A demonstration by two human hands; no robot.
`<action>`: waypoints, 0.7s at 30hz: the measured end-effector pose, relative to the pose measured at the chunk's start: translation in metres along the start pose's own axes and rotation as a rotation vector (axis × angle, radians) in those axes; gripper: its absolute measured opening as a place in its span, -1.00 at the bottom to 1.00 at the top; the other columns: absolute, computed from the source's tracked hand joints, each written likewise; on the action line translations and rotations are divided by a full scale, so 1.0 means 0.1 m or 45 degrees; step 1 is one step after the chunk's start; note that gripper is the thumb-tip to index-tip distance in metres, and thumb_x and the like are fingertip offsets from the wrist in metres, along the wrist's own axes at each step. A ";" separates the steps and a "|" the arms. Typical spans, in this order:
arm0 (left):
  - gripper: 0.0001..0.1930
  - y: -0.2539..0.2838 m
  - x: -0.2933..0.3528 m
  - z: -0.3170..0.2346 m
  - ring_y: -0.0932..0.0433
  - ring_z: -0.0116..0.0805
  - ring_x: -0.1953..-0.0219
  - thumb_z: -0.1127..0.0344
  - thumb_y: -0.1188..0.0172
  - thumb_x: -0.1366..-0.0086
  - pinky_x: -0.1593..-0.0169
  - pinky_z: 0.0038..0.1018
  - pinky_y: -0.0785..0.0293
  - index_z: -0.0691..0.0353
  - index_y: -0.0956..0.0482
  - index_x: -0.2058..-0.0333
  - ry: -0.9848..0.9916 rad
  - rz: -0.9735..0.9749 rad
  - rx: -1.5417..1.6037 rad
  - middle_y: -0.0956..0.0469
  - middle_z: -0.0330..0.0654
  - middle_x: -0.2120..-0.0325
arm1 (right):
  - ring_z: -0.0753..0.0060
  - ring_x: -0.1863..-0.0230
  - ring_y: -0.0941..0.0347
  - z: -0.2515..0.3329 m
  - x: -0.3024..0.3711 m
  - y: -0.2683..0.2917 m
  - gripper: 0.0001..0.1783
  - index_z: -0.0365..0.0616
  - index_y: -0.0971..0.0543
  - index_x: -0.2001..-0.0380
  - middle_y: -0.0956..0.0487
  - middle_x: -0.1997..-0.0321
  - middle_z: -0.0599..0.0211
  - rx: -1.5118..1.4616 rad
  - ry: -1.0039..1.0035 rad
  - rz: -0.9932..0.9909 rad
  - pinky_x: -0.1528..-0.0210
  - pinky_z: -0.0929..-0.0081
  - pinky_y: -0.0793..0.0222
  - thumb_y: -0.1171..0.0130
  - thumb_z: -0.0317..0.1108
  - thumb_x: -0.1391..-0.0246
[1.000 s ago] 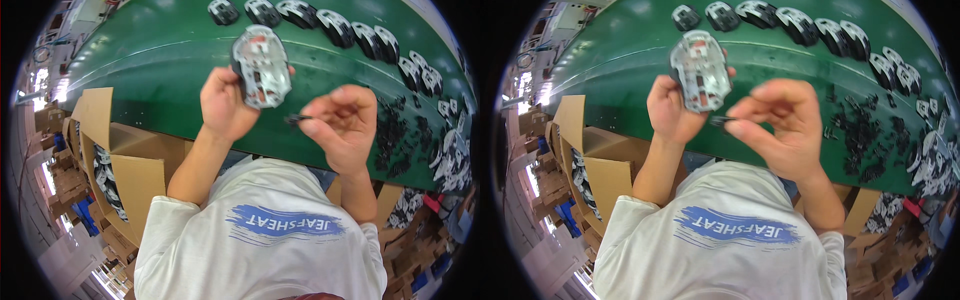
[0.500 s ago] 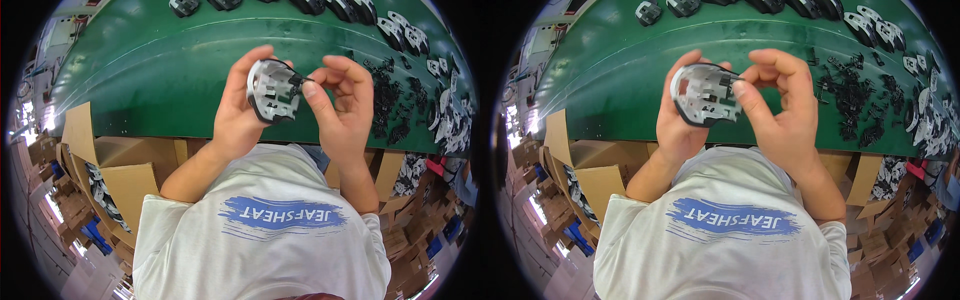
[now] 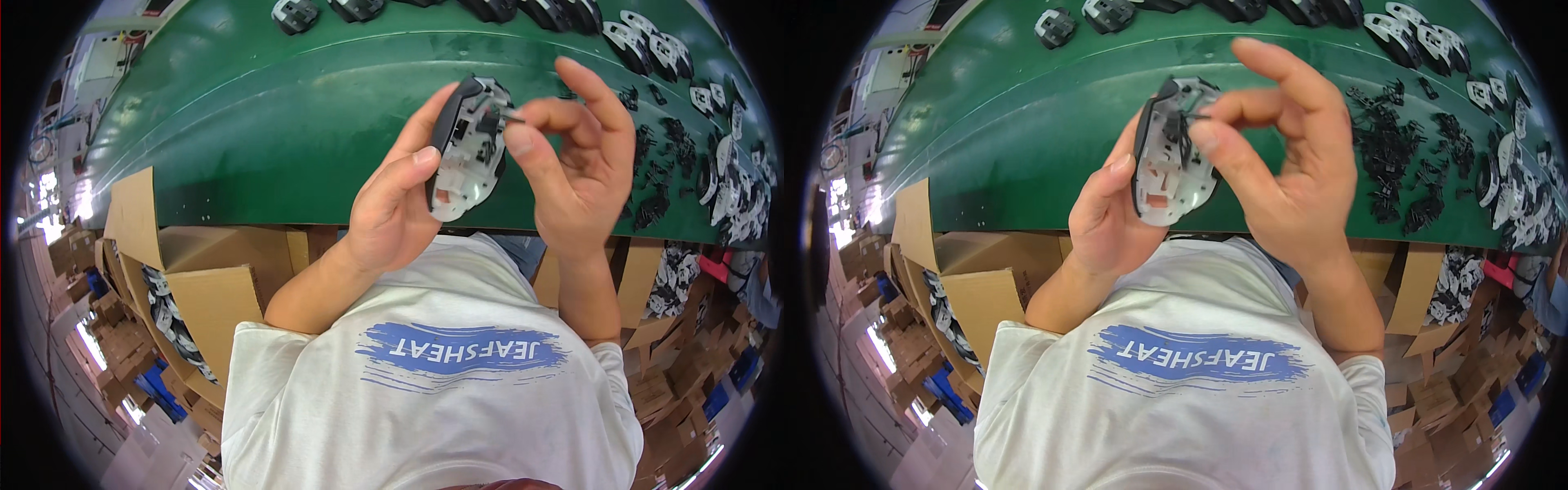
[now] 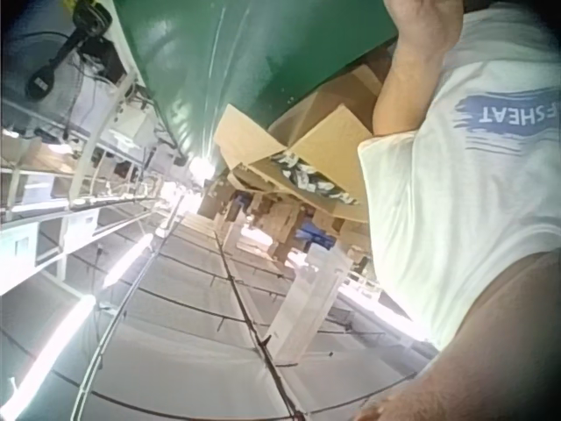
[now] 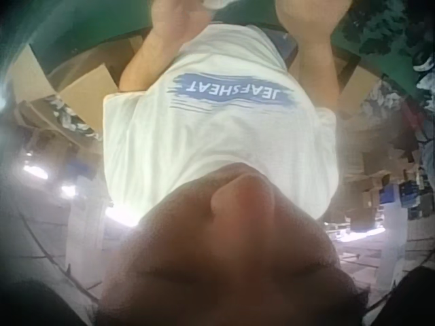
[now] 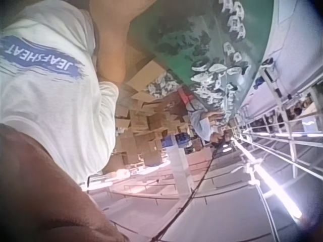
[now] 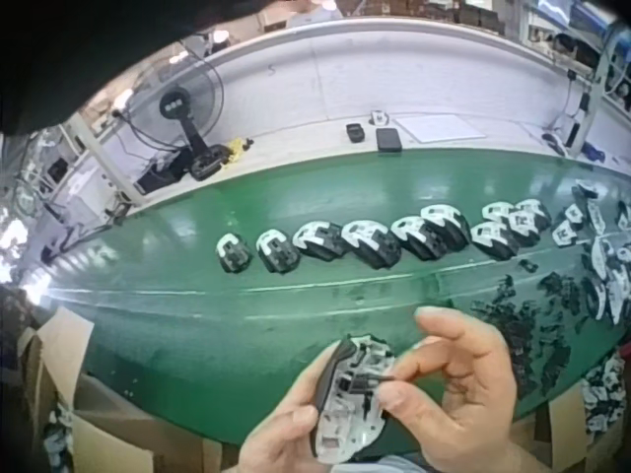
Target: The person assembles computer mouse shells by picking up each shell and an internal component, pressing the component into the shell by hand, and placing the assembled shell into a cardboard box.
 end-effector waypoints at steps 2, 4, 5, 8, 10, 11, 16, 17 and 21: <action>-0.19 0.07 -0.02 0.00 -0.30 -0.21 -0.47 0.16 -0.05 -0.47 -0.48 -0.23 -0.26 0.21 0.04 -0.58 -0.111 0.099 0.035 -0.26 -0.06 -0.46 | 0.48 0.25 -0.67 0.01 0.07 0.01 -0.31 -0.32 -0.45 -0.29 -0.73 0.17 0.21 0.060 0.030 0.013 0.06 0.54 -0.57 -0.49 -0.61 -0.10; -0.14 0.05 0.01 0.01 -0.27 -0.18 -0.49 0.22 -0.07 -0.41 -0.50 -0.20 -0.21 0.21 0.07 -0.59 -0.106 0.116 0.066 -0.22 -0.03 -0.48 | 0.48 0.33 -0.68 0.00 0.15 -0.01 -0.41 -0.30 -0.55 -0.18 -0.75 0.20 0.26 0.421 0.074 0.061 0.07 0.57 -0.58 -0.51 -0.61 -0.07; -0.14 0.05 0.01 0.04 -0.26 -0.18 -0.50 0.23 -0.07 -0.40 -0.51 -0.19 -0.19 0.21 0.07 -0.59 -0.133 0.145 -0.004 -0.21 -0.03 -0.49 | 0.51 0.39 -0.68 -0.02 0.16 -0.11 -0.51 -0.20 -0.63 -0.06 -0.77 0.25 0.35 0.273 0.027 -0.108 0.07 0.51 -0.53 -0.54 -0.59 -0.03; -0.14 0.09 0.02 0.07 -0.23 -0.16 -0.52 0.26 -0.08 -0.38 -0.54 -0.16 -0.14 0.19 0.06 -0.59 -0.096 0.214 -0.022 -0.22 -0.03 -0.49 | 0.55 0.40 -0.65 -0.08 0.14 -0.08 -0.52 -0.11 -0.65 -0.01 -0.77 0.26 0.45 0.488 0.279 -0.055 0.05 0.44 -0.44 -0.54 -0.58 0.00; -0.14 0.11 0.01 0.06 -0.24 -0.15 -0.52 0.26 -0.08 -0.38 -0.54 -0.15 -0.14 0.18 0.05 -0.59 -0.107 0.225 -0.027 -0.25 -0.02 -0.47 | 0.55 0.40 -0.64 -0.05 0.11 -0.04 -0.53 -0.07 -0.66 0.01 -0.78 0.25 0.50 0.664 0.392 0.014 0.04 0.42 -0.41 -0.54 -0.57 0.01; -0.15 0.10 0.03 0.05 -0.26 -0.15 -0.51 0.26 -0.09 -0.38 -0.54 -0.14 -0.15 0.18 0.04 -0.59 -0.096 0.201 -0.012 -0.29 -0.02 -0.45 | 0.55 0.41 -0.63 -0.04 0.08 -0.02 -0.55 -0.04 -0.66 0.04 -0.78 0.25 0.55 0.830 0.511 0.096 0.03 0.39 -0.38 -0.55 -0.56 0.02; -0.15 0.09 0.05 0.11 -0.27 -0.17 -0.49 0.26 -0.08 -0.40 -0.53 -0.15 -0.15 0.19 0.07 -0.59 -0.091 0.157 0.007 -0.29 -0.03 -0.43 | 0.54 0.39 -0.62 -0.02 0.10 0.01 -0.61 0.00 -0.66 0.12 -0.78 0.24 0.57 0.819 0.464 0.075 0.02 0.38 -0.40 -0.56 -0.54 0.02; -0.14 0.07 0.04 0.11 -0.27 -0.18 -0.49 0.26 -0.09 -0.41 -0.53 -0.15 -0.15 0.20 0.08 -0.59 -0.103 0.170 -0.039 -0.28 -0.04 -0.43 | 0.54 0.39 -0.62 -0.04 0.10 0.02 -0.63 0.02 -0.66 0.15 -0.79 0.24 0.55 0.803 0.473 0.034 0.00 0.37 -0.40 -0.56 -0.53 0.01; -0.14 0.03 0.06 0.07 -0.27 -0.18 -0.48 0.25 -0.09 -0.42 -0.53 -0.16 -0.16 0.21 0.09 -0.59 -0.047 0.160 -0.040 -0.26 -0.04 -0.44 | 0.51 0.36 -0.63 -0.08 0.14 0.02 -0.65 0.05 -0.64 0.22 -0.79 0.25 0.53 0.780 0.656 0.011 -0.02 0.35 -0.42 -0.57 -0.52 0.02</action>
Point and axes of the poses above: each hand's wrist, its own x-axis away from the middle knuckle, its own y-axis out of the back of the hand, z = x × y, the point moved 1 cm from there along -x, towards the middle knuckle
